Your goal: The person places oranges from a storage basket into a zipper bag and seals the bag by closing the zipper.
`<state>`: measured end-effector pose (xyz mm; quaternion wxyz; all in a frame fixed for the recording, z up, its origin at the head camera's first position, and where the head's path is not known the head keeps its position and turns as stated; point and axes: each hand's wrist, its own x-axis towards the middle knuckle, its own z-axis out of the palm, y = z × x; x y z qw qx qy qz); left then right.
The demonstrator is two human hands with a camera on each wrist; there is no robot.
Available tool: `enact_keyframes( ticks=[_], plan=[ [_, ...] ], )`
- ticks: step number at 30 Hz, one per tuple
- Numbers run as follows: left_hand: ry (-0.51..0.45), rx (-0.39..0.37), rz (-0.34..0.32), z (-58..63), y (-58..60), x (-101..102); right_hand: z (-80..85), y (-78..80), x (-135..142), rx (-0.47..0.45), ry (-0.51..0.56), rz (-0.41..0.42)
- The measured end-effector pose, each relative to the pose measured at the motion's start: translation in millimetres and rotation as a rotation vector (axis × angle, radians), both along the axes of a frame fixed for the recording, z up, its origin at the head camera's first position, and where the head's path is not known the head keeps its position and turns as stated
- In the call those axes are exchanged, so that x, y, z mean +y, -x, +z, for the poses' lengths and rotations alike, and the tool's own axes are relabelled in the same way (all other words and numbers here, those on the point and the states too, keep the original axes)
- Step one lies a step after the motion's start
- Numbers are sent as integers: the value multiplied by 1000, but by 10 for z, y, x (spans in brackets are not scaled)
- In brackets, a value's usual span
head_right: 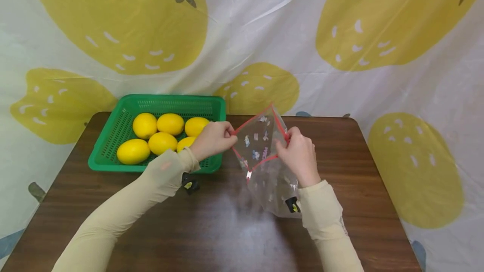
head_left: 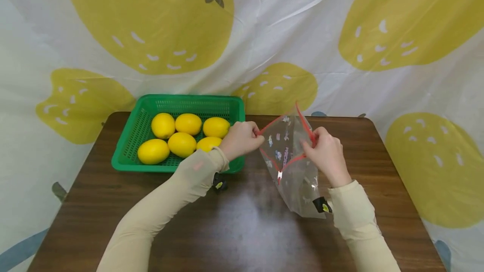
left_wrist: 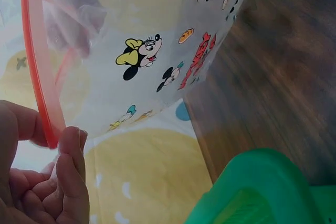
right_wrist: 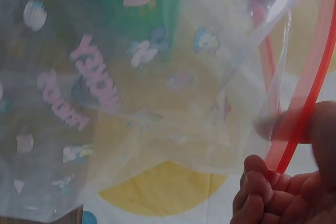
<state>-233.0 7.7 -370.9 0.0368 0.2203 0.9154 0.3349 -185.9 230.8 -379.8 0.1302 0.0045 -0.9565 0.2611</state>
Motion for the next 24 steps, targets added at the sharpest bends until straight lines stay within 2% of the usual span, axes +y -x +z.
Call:
enact_keyframes(
  ticks=[8, 14, 17, 21, 24],
  plan=[
    [17, 13, -27, -51, 14, 37, -10, 44, -83, -21, 8, 1],
    [-14, -67, -2, -114, 4, 41, 7, 79, -116, -22, 36, 36],
    [-24, -96, -11, -158, -5, 36, 36, 81, -128, -10, 39, 52],
    [-16, -44, -62, -199, 0, 25, 71, 84, -126, -10, 3, 60],
    [3, 15, -72, -208, 13, -1, 88, 93, -97, -47, -36, 63]
  ],
)
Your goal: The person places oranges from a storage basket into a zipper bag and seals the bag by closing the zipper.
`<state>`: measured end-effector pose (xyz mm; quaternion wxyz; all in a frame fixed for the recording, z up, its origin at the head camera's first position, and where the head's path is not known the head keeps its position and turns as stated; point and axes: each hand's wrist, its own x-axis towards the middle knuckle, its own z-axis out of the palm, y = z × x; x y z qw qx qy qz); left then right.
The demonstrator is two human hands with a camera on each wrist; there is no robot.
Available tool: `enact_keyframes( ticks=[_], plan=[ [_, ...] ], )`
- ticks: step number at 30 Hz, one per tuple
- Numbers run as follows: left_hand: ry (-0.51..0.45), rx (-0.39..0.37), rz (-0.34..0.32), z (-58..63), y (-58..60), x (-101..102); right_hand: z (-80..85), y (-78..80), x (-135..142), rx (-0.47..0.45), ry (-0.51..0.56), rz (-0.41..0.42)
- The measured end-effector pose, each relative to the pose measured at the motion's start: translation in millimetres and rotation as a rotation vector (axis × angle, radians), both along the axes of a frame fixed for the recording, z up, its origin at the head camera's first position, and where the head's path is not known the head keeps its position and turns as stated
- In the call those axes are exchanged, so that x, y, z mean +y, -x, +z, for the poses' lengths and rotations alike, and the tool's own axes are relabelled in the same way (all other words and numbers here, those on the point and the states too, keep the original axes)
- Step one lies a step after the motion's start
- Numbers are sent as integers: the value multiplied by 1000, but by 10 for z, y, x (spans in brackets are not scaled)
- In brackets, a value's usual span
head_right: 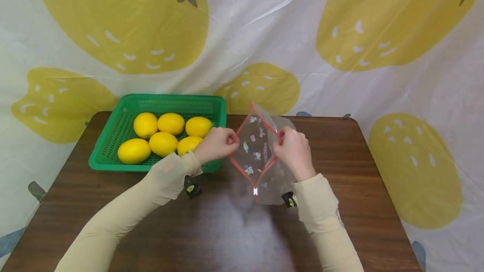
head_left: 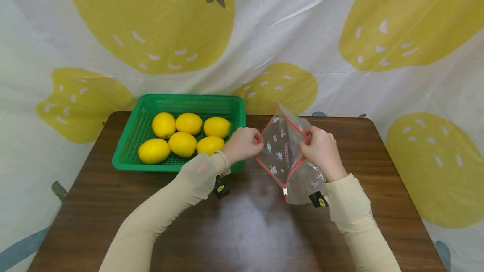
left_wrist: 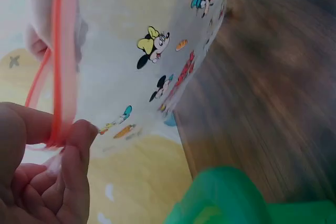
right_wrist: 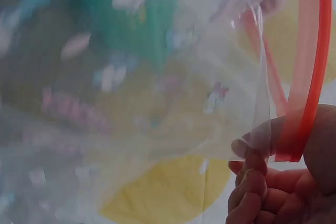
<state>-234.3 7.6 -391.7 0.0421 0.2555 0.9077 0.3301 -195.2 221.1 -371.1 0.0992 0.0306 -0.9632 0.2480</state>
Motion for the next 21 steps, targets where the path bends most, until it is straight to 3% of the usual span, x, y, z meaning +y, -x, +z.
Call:
enact_keyframes(
  ticks=[5, 8, 16, 21],
  plan=[
    [14, 27, 31, -4, 53, -76, 32, 7, 108, -76, -40, -12],
    [7, 4, 25, -15, 107, -129, 51, 8, 188, -92, -63, -9],
    [-90, -220, 38, -99, 284, -325, 88, 20, 439, -145, -55, -5],
    [-86, -282, 41, -101, 322, -414, 110, 26, 531, -204, -22, 25]
  ],
)
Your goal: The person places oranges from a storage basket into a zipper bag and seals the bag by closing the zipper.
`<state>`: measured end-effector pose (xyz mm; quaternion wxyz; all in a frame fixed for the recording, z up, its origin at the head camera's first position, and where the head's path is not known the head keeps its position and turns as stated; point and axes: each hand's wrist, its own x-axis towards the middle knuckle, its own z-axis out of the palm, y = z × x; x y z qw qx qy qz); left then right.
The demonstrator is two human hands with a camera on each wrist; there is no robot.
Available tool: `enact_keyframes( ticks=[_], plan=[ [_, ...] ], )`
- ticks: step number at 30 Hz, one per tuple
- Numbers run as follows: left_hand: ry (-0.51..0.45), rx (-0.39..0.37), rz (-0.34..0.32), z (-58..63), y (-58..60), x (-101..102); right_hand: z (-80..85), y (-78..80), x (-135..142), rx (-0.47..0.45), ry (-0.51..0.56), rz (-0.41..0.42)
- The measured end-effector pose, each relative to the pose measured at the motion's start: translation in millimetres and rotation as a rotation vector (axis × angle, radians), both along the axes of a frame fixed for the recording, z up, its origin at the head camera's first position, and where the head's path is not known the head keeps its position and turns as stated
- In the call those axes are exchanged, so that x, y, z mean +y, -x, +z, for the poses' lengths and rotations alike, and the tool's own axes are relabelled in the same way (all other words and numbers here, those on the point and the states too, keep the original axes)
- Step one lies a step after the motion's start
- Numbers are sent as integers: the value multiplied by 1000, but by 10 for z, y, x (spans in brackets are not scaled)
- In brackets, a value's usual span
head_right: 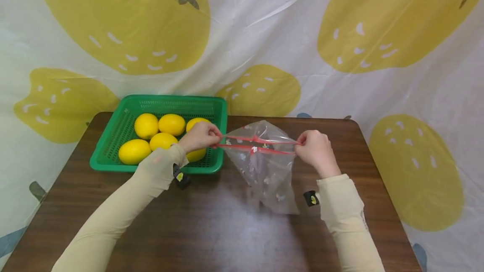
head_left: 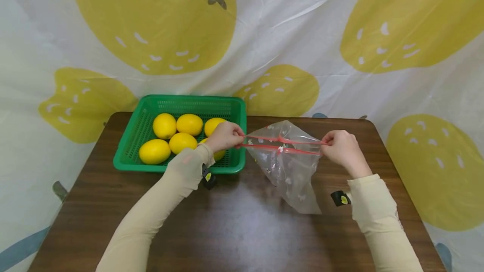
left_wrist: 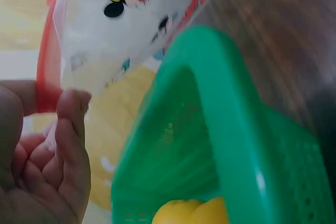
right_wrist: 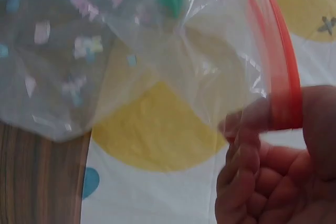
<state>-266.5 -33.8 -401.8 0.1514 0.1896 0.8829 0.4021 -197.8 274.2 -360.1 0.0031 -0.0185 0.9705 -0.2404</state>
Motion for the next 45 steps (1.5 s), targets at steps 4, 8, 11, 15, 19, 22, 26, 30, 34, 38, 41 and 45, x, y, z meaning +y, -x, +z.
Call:
enact_keyframes(
  ticks=[4, 8, 11, 15, 19, 22, 26, 30, 34, 38, 41, 45],
  plan=[
    [-7, 13, -18, 63, 5, -12, 47, -1, 58, 0, 10, 14],
    [-22, 20, -20, 107, -1, -16, 85, -14, 64, 8, 15, 13],
    [-31, -17, -26, 106, -20, -24, 88, -40, 51, -10, 30, 27],
    [-97, -80, -42, 96, -25, -12, 82, -61, 33, -32, 48, 60],
    [-175, -132, -39, 80, -28, 13, 76, -47, -40, -41, 68, 98],
    [-218, -156, -41, 76, -53, 47, 69, -45, -92, -54, 108, 117],
    [-244, -153, -49, 94, -102, 73, 67, -65, -112, -73, 172, 121],
    [-266, -169, -48, 94, -116, 36, 57, -84, -90, -60, 218, 112],
    [-296, -230, -38, 42, -84, -44, 32, -95, -46, -24, 269, 94],
    [-289, -257, -50, -5, -47, -124, 10, -103, 9, 5, 314, 80],
    [-271, -260, -54, -38, -22, -166, 0, -106, 46, 16, 316, 60],
    [-252, -256, -49, -66, -14, -185, -6, -102, 49, 38, 313, 57]
  ],
)
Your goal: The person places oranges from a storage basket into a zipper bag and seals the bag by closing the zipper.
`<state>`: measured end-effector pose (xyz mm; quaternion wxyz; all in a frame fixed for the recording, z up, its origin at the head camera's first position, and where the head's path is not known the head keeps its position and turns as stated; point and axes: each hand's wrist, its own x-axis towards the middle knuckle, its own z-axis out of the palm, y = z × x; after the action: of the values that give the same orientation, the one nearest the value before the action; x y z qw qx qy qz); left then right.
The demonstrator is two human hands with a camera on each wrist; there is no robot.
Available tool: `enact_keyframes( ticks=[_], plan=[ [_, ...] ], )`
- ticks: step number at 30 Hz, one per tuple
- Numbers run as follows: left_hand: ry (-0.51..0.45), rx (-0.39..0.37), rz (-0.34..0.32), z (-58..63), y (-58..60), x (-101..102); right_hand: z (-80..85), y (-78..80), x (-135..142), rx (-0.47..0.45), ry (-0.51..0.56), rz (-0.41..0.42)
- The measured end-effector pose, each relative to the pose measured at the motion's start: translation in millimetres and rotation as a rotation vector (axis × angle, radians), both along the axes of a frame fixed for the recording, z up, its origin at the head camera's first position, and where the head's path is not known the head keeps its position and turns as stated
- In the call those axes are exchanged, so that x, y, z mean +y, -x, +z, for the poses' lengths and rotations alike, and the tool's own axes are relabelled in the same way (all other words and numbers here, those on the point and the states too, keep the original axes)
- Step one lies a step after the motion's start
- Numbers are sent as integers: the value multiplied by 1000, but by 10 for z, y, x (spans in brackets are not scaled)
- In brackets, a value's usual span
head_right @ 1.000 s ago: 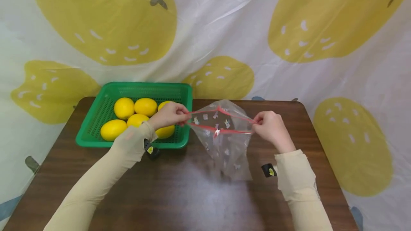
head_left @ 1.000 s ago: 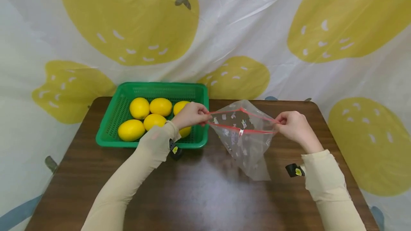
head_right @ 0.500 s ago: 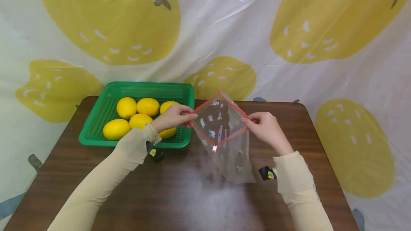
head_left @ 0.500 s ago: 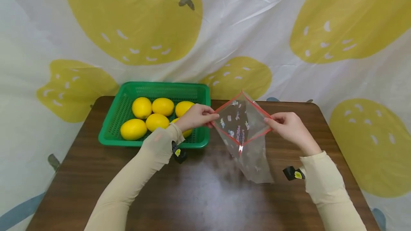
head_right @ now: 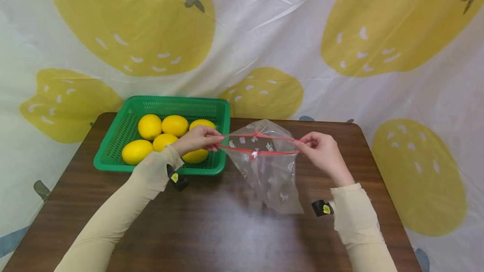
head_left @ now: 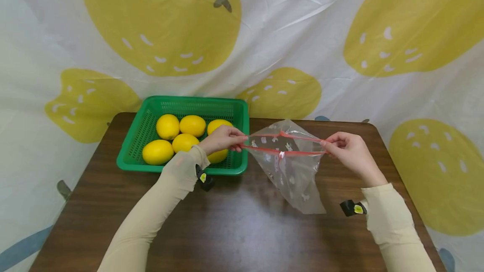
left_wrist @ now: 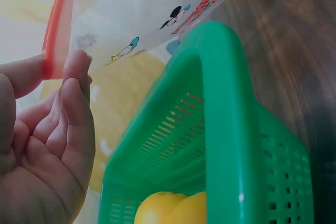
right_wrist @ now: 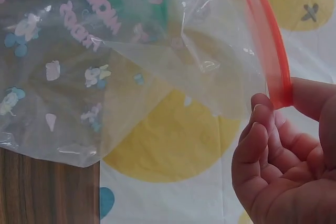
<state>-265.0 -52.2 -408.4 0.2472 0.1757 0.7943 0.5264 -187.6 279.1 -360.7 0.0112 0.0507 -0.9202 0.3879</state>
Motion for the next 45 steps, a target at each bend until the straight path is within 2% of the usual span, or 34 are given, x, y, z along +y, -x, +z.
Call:
enact_keyframes(
  ticks=[6, 10, 14, 23, 34, 41, 45],
  plan=[
    [-12, -1, -14, -10, -57, 132, -25, 20, -98, 66, 7, 16],
    [-8, 17, -45, -10, -90, 253, -52, 58, -160, 125, -26, 0],
    [-9, 15, -49, -20, -105, 328, -75, 91, -203, 158, -57, -12],
    [-48, -2, -15, -57, -106, 395, -56, 90, -239, 63, -59, -15],
    [-67, -4, 9, -90, -97, 400, -16, 103, -268, -43, 15, -6],
    [-75, 29, 12, -87, -100, 361, -31, 126, -282, -36, 25, -13],
    [-88, 41, 24, -53, -120, 271, -40, 134, -284, -21, 22, -18]
  ],
)
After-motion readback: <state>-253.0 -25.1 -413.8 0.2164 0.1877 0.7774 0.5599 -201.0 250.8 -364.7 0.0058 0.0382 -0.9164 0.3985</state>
